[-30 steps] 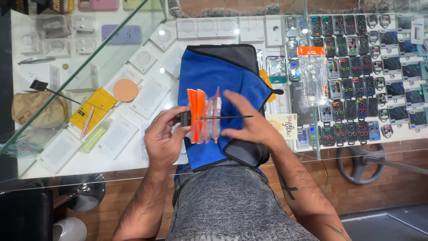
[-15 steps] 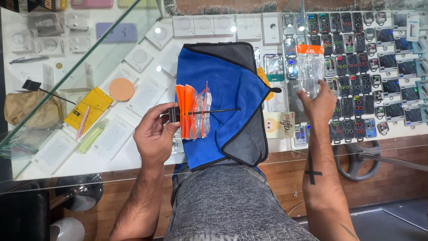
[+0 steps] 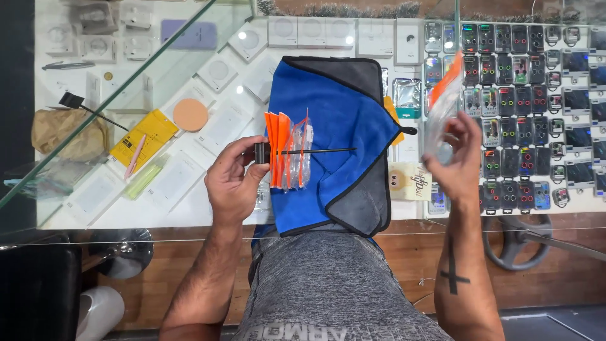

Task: Organizing and hanging packaged phone cases onto a wall display rack in a mobile repair shop.

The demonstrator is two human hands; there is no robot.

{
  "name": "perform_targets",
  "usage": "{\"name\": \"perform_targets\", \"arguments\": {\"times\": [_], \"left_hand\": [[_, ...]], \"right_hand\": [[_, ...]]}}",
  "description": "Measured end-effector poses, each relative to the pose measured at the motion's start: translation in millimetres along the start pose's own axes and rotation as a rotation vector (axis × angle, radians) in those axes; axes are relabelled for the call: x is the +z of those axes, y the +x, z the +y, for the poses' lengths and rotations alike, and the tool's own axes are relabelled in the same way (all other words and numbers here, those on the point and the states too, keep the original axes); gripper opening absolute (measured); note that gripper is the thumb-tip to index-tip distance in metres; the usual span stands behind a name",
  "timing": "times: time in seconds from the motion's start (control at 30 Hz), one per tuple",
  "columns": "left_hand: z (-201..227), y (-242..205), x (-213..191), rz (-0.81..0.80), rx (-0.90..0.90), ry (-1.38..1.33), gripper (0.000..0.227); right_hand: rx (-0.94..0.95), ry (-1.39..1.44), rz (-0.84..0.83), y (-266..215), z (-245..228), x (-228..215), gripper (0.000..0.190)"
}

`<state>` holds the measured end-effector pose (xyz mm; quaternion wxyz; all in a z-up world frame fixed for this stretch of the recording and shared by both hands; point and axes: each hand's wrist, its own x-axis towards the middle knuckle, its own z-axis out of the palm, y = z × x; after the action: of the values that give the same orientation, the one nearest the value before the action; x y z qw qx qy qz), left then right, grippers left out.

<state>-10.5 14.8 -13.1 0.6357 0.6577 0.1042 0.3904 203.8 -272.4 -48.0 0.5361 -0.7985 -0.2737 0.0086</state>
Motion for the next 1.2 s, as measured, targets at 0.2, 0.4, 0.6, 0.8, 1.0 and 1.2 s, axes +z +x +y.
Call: {"name": "perform_targets", "arguments": {"times": [0.2, 0.4, 0.6, 0.8, 1.0, 1.2], "left_hand": [[-4.7, -1.0, -0.6, -0.018, -0.023, -0.004, 0.033], [-2.7, 1.4, -2.4, -0.010, -0.025, -0.012, 0.034], [-4.3, 0.6, -4.8, -0.016, -0.033, -0.022, 0.033], [-4.1, -0.4, -4.6, -0.017, -0.039, -0.026, 0.033], [-4.8, -3.0, -3.6, -0.038, -0.042, -0.055, 0.032], [1.7, -4.1, -6.4, -0.029, -0.039, -0.078, 0.032]], "right_hand": [[-0.323, -0.035, -0.221, -9.4, -48.5, 12.2, 0.071], [-0.352, -0.069, -0.282, -8.0, -57.1, 17.1, 0.071], [-0.362, -0.068, -0.300, -7.0, -62.4, 23.5, 0.069], [-0.355, -0.052, -0.343, -5.7, -64.8, 40.2, 0.068], [-0.390, 0.010, -0.409, -11.2, -62.7, 80.0, 0.068], [-0.374, 0.076, -0.439, -21.0, -69.4, 117.3, 0.072]]}}
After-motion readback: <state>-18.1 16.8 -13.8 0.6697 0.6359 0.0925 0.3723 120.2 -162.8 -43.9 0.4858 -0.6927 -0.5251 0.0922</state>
